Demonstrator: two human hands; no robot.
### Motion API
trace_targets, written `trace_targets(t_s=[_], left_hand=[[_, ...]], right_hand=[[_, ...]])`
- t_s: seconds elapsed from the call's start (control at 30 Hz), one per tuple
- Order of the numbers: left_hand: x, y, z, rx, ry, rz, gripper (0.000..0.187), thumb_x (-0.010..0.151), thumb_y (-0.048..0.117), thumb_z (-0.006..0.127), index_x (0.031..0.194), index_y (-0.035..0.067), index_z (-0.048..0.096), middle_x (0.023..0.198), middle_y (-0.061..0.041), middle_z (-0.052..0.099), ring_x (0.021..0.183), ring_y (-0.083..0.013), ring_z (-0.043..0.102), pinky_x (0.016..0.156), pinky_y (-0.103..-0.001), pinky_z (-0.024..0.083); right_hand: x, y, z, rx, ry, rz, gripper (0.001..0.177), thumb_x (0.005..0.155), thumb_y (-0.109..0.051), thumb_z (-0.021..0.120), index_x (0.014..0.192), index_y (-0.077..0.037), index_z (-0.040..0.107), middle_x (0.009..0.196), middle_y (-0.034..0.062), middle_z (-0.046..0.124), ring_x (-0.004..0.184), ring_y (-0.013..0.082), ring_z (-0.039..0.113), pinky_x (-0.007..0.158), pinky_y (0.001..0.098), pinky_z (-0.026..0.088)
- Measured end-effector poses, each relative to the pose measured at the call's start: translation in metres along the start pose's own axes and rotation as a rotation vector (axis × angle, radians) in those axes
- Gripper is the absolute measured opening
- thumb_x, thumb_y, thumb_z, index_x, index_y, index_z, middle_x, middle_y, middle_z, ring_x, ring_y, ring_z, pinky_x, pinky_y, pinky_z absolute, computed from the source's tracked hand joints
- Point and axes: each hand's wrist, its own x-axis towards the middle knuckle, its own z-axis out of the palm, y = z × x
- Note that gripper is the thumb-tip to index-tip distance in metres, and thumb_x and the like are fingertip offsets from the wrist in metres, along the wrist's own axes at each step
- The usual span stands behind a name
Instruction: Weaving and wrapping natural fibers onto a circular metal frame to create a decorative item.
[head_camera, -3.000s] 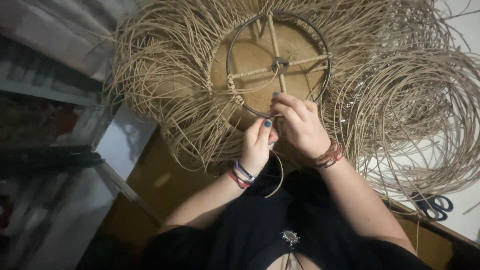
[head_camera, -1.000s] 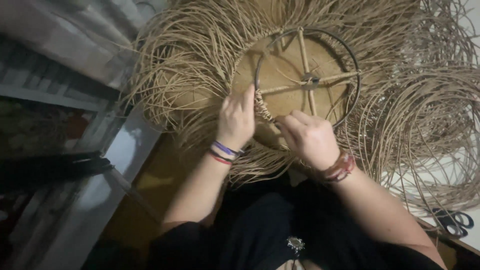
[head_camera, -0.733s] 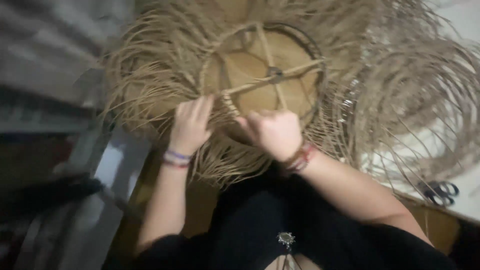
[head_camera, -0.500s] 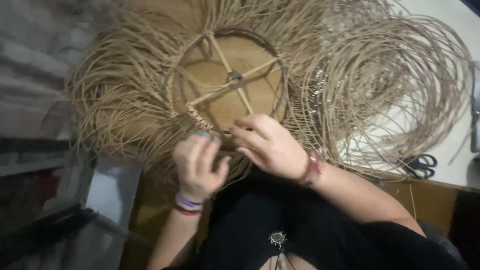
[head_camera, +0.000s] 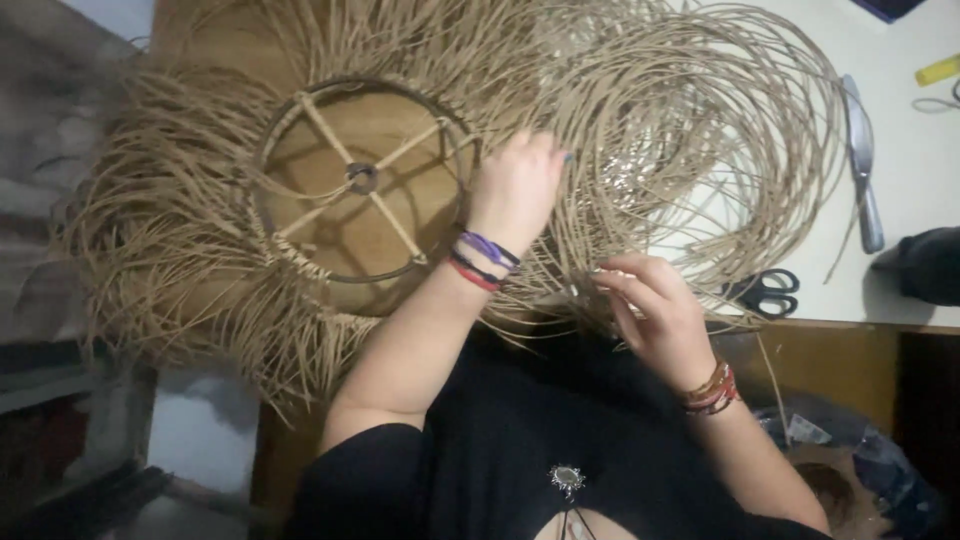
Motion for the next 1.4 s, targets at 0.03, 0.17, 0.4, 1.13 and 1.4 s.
trace_targets(t_s=[0.03, 0.17, 0.4, 1.13, 1.4], left_hand=[[0.000, 0.000, 0.004, -0.003, -0.002, 0.008, 0.019, 0.090, 0.031, 0.067, 0.089, 0.012, 0.065, 0.078, -0.006, 0.063, 0.068, -0.0313, 0.072, 0.057, -0.045, 0.059], [-0.002, -0.012, 0.031, 0.075, -0.248, -0.169, 0.033, 0.085, 0.046, 0.072, 0.076, 0.014, 0.068, 0.069, -0.007, 0.069, 0.071, -0.0326, 0.075, 0.060, -0.047, 0.059], [0.019, 0.000, -0.017, -1.433, -0.256, -0.600, 0.012, 0.105, 0.016, 0.047, 0.111, 0.008, 0.054, 0.075, -0.007, 0.070, 0.055, -0.0175, 0.071, 0.044, -0.025, 0.060], [-0.097, -0.018, -0.122, -1.378, -0.147, -0.554, 0.023, 0.111, 0.027, 0.034, 0.104, 0.012, 0.050, 0.056, 0.001, 0.043, 0.041, -0.0063, 0.035, 0.038, -0.016, 0.025], [-0.140, -0.018, -0.143, -1.096, -0.742, -0.290, 0.026, 0.096, 0.004, 0.053, 0.081, 0.003, 0.074, 0.079, -0.012, 0.063, 0.060, -0.0200, 0.068, 0.057, -0.029, 0.059]], right_hand=[[-0.001, 0.002, -0.003, -0.004, 0.007, 0.005, 0.027, 0.088, 0.002, 0.070, 0.112, -0.010, 0.075, 0.116, 0.0095, 0.072, 0.107, 0.0354, 0.070, 0.089, 0.0495, 0.056], [-0.003, 0.004, -0.011, 0.040, 0.054, -0.008, 0.020, 0.088, 0.002, 0.071, 0.106, -0.007, 0.075, 0.111, 0.0115, 0.073, 0.102, 0.0373, 0.071, 0.083, 0.0504, 0.057], [0.000, 0.000, -0.015, 0.078, 0.142, -0.004, 0.020, 0.090, 0.006, 0.068, 0.103, -0.007, 0.076, 0.107, 0.0103, 0.073, 0.098, 0.0347, 0.071, 0.081, 0.0476, 0.058], [0.037, -0.027, 0.027, 1.836, 0.149, 0.574, 0.029, 0.108, -0.034, 0.043, 0.111, -0.013, 0.063, 0.126, 0.0128, 0.072, 0.125, 0.0300, 0.066, 0.107, 0.0471, 0.047], [0.097, -0.028, 0.050, 1.842, 0.143, 0.821, 0.046, 0.110, -0.025, 0.028, 0.143, -0.002, 0.049, 0.130, 0.0143, 0.068, 0.115, 0.0239, 0.068, 0.106, 0.0430, 0.052]])
